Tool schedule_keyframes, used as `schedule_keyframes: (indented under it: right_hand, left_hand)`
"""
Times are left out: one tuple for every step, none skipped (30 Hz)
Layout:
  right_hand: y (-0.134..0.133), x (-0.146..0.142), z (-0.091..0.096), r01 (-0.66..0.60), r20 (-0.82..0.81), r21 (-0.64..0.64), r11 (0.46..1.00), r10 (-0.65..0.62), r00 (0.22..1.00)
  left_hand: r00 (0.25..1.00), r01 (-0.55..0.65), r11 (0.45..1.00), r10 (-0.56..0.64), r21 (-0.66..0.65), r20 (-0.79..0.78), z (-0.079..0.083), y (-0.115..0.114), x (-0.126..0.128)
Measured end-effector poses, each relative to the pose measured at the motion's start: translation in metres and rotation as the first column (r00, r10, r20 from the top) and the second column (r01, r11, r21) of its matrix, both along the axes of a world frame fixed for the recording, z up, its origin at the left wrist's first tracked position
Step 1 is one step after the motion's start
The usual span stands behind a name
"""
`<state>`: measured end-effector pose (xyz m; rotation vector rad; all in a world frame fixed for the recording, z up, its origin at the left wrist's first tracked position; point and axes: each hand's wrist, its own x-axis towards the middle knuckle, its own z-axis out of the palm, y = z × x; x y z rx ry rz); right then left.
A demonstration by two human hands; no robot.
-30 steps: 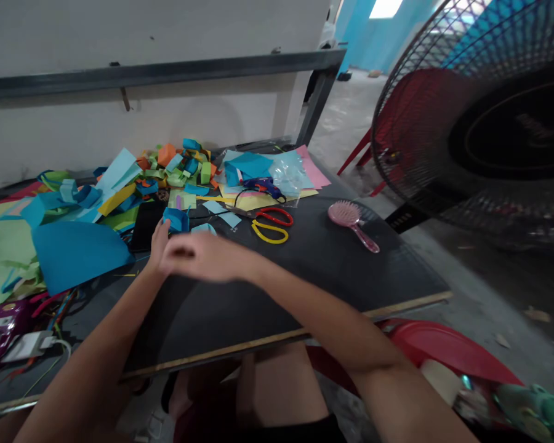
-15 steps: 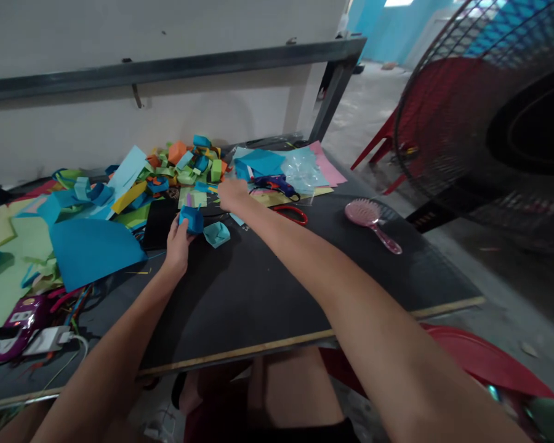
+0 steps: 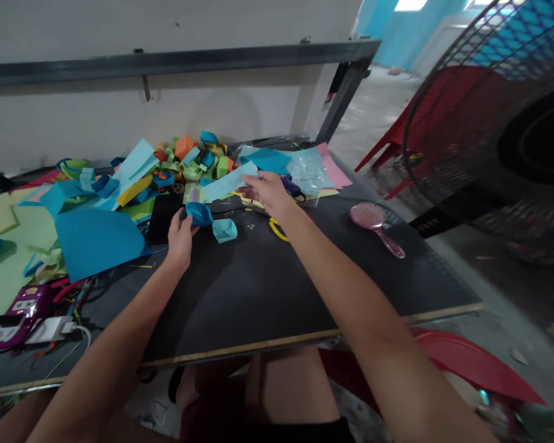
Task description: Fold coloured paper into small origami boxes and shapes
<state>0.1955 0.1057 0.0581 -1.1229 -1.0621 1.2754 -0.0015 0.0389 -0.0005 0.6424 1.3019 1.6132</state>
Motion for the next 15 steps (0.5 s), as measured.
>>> schedule_keyframes:
  right_hand:
    - [-0.006,0.003,-0.006,-0.015,-0.039,0.005,1.0,0.015,0.999]
    - [-0.011,0.005,-0.012,-0.026,-0.062,0.012,1.0,0.027,0.998]
    - [-0.015,0.006,-0.018,-0.042,-0.072,0.025,0.999,0.044,0.996]
    - [-0.018,0.008,-0.023,-0.055,-0.07,0.035,0.998,0.057,0.996]
    - [-0.02,0.008,-0.028,-0.059,-0.058,0.046,0.997,0.062,0.996]
    - [-0.021,0.009,-0.033,-0.06,-0.038,0.063,0.996,0.063,0.997]
    - [-0.021,0.009,-0.038,-0.056,-0.007,0.087,0.995,0.057,0.998]
    - [-0.02,0.009,-0.043,-0.046,0.045,0.12,0.992,0.04,0.998]
    - [-0.019,0.009,-0.048,-0.031,0.122,0.16,0.987,0.012,0.992]
    - [-0.018,0.009,-0.053,-0.012,0.224,0.203,0.979,-0.035,0.974]
    - [-0.017,0.009,-0.058,0.012,0.345,0.256,0.967,-0.104,0.933]
    - [-0.017,0.009,-0.063,0.032,0.459,0.305,0.952,-0.177,0.871]
    - [-0.019,0.008,-0.066,0.038,0.547,0.349,0.937,-0.236,0.803]
    - [-0.02,0.007,-0.068,0.032,0.606,0.389,0.921,-0.282,0.744]
    - [-0.023,0.005,-0.068,0.016,0.64,0.425,0.905,-0.313,0.701]
  left_hand:
    - [1.0,-0.001,1.0,0.001,0.014,-0.024,-0.001,0.0,-0.001]
    - [0.999,-0.007,1.0,0.009,0.03,-0.054,-0.003,0.0,-0.002]
    - [0.996,-0.017,0.999,0.02,0.047,-0.083,-0.005,0.0,-0.003]
    - [0.993,-0.024,0.998,0.031,0.065,-0.113,-0.007,0.0,-0.004]
    - [0.988,-0.025,0.996,0.037,0.08,-0.147,-0.009,0.001,-0.006]
    - [0.981,-0.022,0.996,0.04,0.091,-0.192,-0.011,0.001,-0.007]
    - [0.968,-0.014,0.995,0.038,0.095,-0.249,-0.012,0.002,-0.009]
    - [0.949,-0.003,0.996,0.032,0.092,-0.315,-0.013,0.002,-0.01]
    - [0.923,0.009,0.996,0.025,0.085,-0.384,-0.014,0.003,-0.011]
    - [0.892,0.019,0.997,0.016,0.074,-0.451,-0.015,0.003,-0.012]
    - [0.86,0.027,0.997,0.011,0.066,-0.51,-0.015,0.003,-0.013]
    - [0.829,0.031,0.998,0.01,0.063,-0.56,-0.016,0.003,-0.013]
    - [0.797,0.038,0.997,0.009,0.064,-0.604,-0.017,0.003,-0.014]
    - [0.768,0.044,0.996,0.015,0.076,-0.64,-0.017,0.003,-0.014]
    - [0.742,0.051,0.995,0.022,0.09,-0.67,-0.018,0.003,-0.015]
